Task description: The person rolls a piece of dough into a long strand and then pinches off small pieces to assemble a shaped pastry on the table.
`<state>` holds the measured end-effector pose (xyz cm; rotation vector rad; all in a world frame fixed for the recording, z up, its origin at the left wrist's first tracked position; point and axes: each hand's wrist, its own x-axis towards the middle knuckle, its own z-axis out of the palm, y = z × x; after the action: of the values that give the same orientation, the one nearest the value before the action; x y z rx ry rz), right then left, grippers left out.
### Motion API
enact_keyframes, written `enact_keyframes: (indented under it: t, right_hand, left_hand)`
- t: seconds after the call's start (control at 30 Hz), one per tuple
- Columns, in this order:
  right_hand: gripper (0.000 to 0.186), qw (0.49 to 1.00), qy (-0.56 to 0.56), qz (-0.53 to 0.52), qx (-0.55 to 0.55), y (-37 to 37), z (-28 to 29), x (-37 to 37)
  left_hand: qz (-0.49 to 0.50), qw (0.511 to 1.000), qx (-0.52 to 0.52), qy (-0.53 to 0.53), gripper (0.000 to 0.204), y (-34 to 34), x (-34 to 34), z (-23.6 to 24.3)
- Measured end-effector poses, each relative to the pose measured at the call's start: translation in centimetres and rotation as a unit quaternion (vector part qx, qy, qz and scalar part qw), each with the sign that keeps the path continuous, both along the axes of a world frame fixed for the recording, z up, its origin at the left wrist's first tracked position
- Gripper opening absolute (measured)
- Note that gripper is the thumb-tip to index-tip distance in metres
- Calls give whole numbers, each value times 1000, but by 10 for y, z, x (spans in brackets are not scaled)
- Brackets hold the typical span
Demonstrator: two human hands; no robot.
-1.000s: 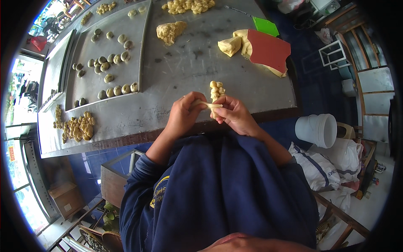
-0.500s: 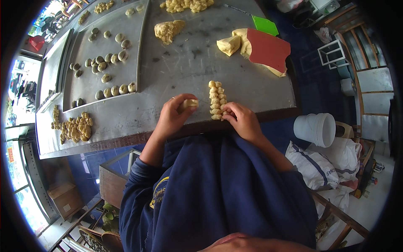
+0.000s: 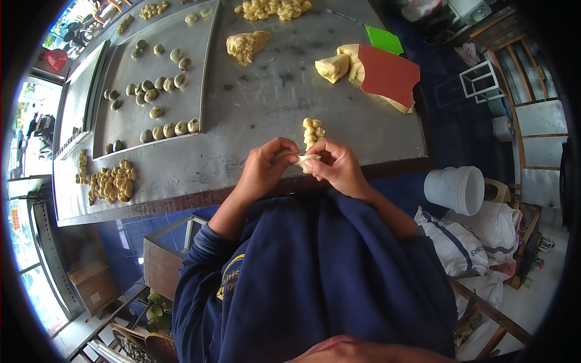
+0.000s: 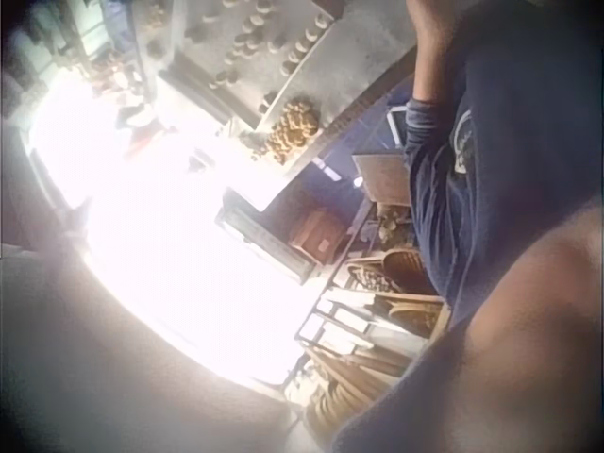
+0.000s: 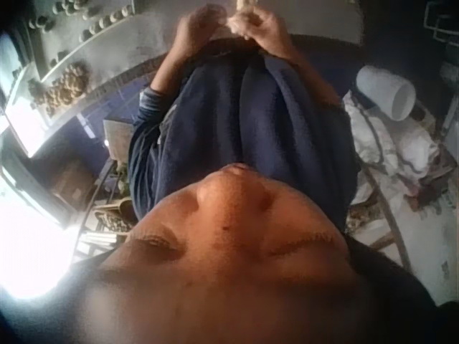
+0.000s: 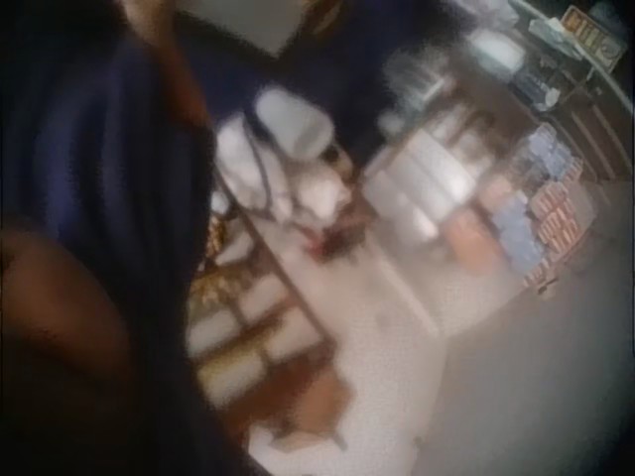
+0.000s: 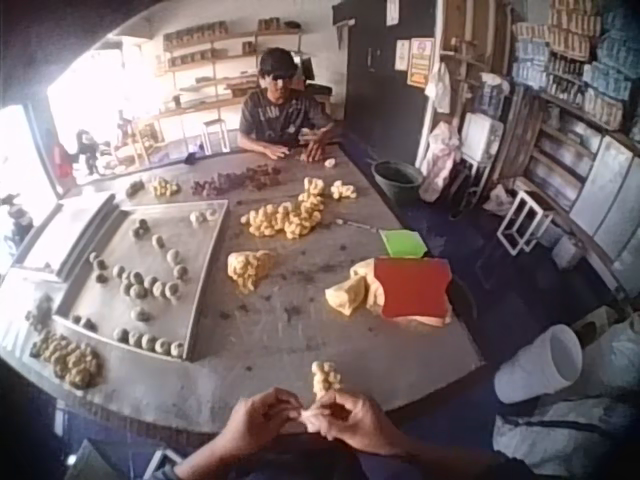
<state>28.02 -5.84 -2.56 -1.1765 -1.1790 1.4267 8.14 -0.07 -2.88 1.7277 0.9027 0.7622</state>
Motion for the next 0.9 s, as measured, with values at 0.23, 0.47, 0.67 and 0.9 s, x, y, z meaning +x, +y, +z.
enact_keyframes:
  t: [0.23,0.47,0.67,0.9]
  right_hand:
    - [18,984,-20,-122,129,32,-20,38]
    - [27,853,-445,-93,256,53,-58,50]
    - [41,858,-403,-60,313,35,-11,16]
    - [33,881,-327,-20,341,21,-3,-7]
  left_hand:
    - [160,985,25,62,18,9,-16,-9]
    - [89,995,15,49,24,6,-17,-9]
    - [44,995,-90,-2,27,7,-12,-13]
    - [-34,984,-156,-74,33,7,2,2]
